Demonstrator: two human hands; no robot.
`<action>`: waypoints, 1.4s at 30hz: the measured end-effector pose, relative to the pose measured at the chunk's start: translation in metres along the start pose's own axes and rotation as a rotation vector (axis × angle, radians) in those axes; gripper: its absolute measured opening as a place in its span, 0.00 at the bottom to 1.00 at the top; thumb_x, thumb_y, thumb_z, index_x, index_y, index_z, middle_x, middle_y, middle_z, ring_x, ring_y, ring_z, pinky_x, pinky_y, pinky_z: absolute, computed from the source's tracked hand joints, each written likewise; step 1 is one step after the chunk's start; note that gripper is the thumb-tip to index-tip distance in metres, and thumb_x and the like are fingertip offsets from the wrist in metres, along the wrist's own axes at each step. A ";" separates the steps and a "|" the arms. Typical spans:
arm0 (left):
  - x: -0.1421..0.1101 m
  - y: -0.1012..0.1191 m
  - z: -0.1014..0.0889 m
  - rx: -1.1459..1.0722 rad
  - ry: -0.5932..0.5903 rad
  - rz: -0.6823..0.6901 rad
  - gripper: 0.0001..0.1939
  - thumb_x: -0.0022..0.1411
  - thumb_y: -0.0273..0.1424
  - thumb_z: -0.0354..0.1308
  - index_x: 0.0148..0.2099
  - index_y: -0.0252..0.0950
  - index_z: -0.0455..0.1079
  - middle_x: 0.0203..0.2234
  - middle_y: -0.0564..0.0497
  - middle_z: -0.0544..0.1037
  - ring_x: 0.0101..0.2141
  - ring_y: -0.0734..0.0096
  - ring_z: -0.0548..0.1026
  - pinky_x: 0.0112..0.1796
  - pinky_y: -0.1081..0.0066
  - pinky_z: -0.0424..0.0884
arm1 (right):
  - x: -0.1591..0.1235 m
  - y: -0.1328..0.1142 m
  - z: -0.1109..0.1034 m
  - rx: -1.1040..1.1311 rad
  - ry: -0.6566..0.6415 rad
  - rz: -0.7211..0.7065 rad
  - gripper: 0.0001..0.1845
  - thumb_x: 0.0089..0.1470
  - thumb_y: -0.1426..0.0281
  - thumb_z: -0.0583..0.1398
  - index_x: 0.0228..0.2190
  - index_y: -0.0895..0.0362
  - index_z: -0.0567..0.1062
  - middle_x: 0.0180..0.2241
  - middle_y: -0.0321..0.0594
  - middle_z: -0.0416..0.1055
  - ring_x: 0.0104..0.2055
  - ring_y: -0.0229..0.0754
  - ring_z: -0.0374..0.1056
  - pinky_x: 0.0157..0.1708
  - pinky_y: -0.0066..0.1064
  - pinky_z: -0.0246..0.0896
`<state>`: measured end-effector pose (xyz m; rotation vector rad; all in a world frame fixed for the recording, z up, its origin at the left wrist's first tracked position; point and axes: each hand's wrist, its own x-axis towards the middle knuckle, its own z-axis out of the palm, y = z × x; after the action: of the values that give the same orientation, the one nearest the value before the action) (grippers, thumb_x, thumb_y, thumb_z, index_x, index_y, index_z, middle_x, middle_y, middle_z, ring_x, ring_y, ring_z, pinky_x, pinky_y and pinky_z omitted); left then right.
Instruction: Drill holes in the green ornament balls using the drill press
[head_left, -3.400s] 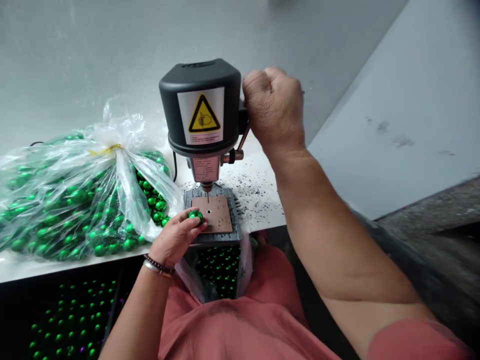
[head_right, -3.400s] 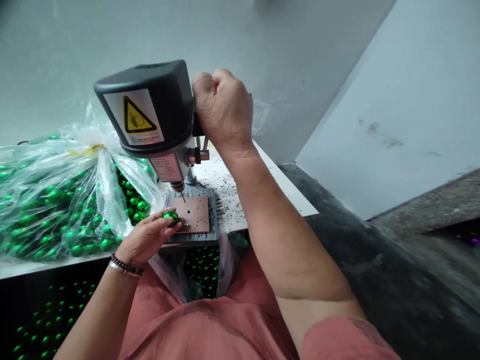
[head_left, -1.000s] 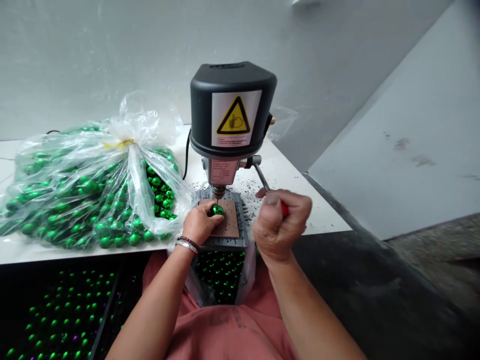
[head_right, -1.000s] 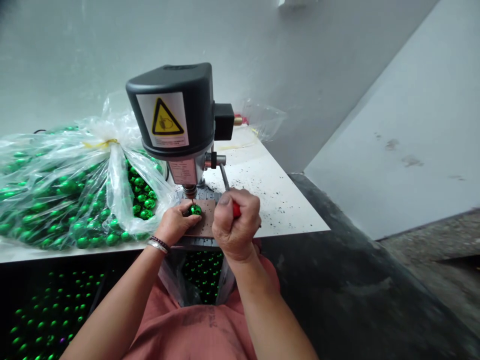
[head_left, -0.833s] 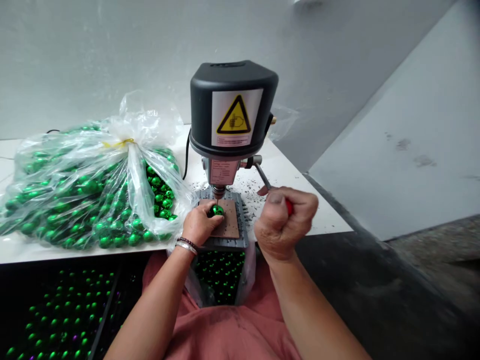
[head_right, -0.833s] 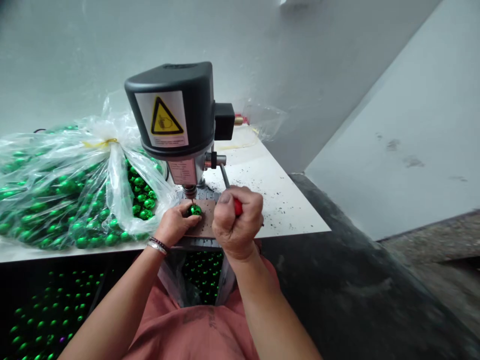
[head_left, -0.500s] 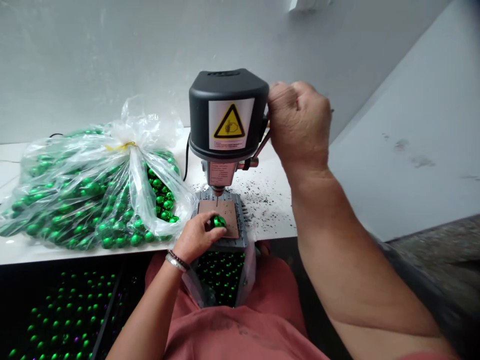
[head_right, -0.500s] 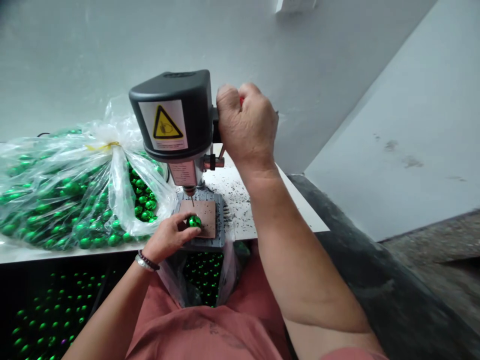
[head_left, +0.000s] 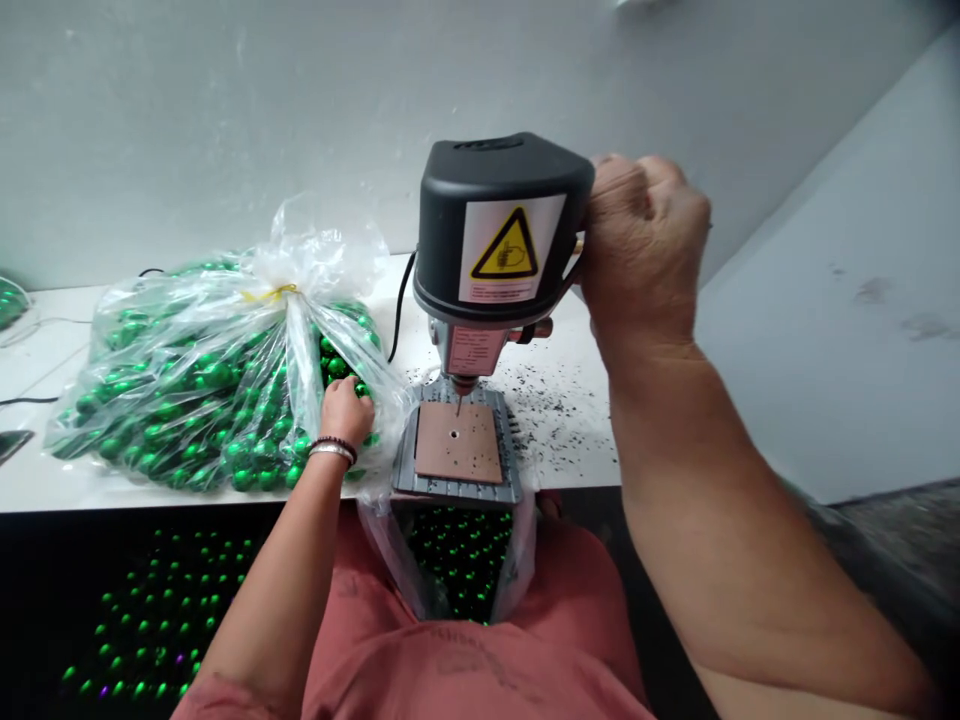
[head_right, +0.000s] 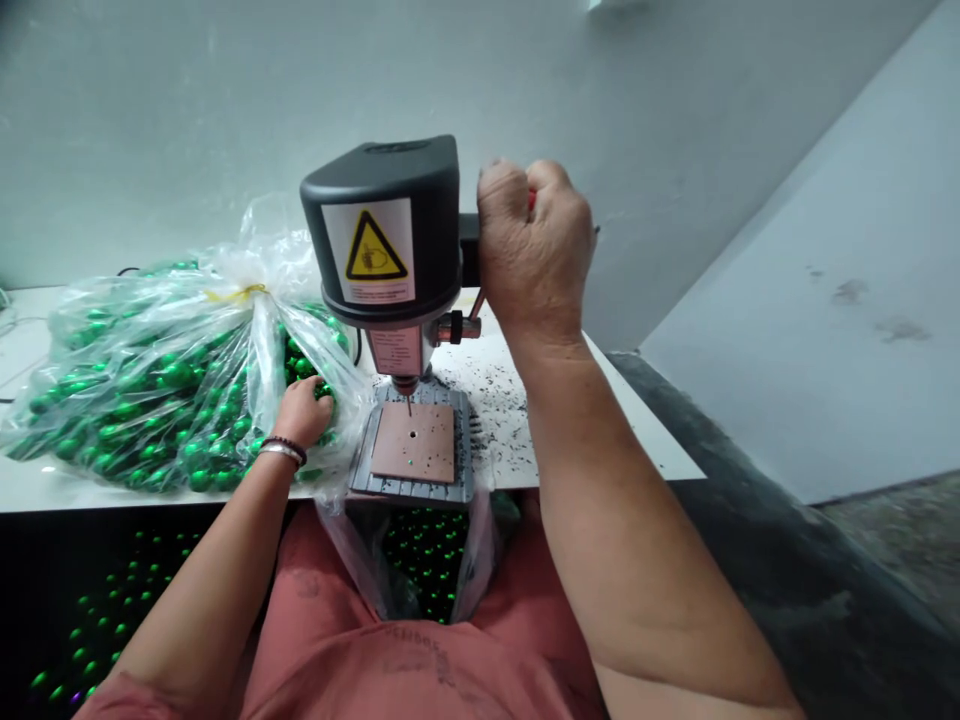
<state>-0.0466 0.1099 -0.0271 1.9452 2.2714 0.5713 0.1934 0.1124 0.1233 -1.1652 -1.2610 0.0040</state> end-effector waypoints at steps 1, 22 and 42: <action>0.007 -0.003 0.007 0.030 -0.053 0.026 0.19 0.52 0.25 0.49 0.47 0.26 0.67 0.44 0.36 0.72 0.49 0.57 0.67 0.50 0.65 0.61 | 0.000 -0.001 0.000 0.004 0.010 0.016 0.18 0.50 0.60 0.47 0.17 0.57 0.50 0.19 0.30 0.44 0.23 0.27 0.42 0.25 0.27 0.40; -0.051 0.018 -0.028 -1.244 -0.033 -0.108 0.25 0.48 0.34 0.59 0.49 0.40 0.57 0.27 0.57 0.67 0.24 0.79 0.69 0.24 0.78 0.64 | -0.004 -0.008 -0.002 0.025 0.045 0.064 0.19 0.51 0.60 0.49 0.17 0.56 0.51 0.17 0.29 0.46 0.22 0.29 0.43 0.26 0.27 0.43; -0.059 0.055 0.011 -0.136 -0.204 0.257 0.25 0.52 0.34 0.55 0.53 0.33 0.65 0.40 0.42 0.71 0.41 0.62 0.70 0.47 0.65 0.64 | -0.004 -0.006 -0.006 0.064 -0.013 0.070 0.23 0.50 0.52 0.49 0.19 0.56 0.49 0.19 0.29 0.44 0.23 0.29 0.41 0.25 0.23 0.43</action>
<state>0.0184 0.0610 -0.0286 2.1320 1.8293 0.5087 0.1926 0.1027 0.1253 -1.1549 -1.2222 0.1040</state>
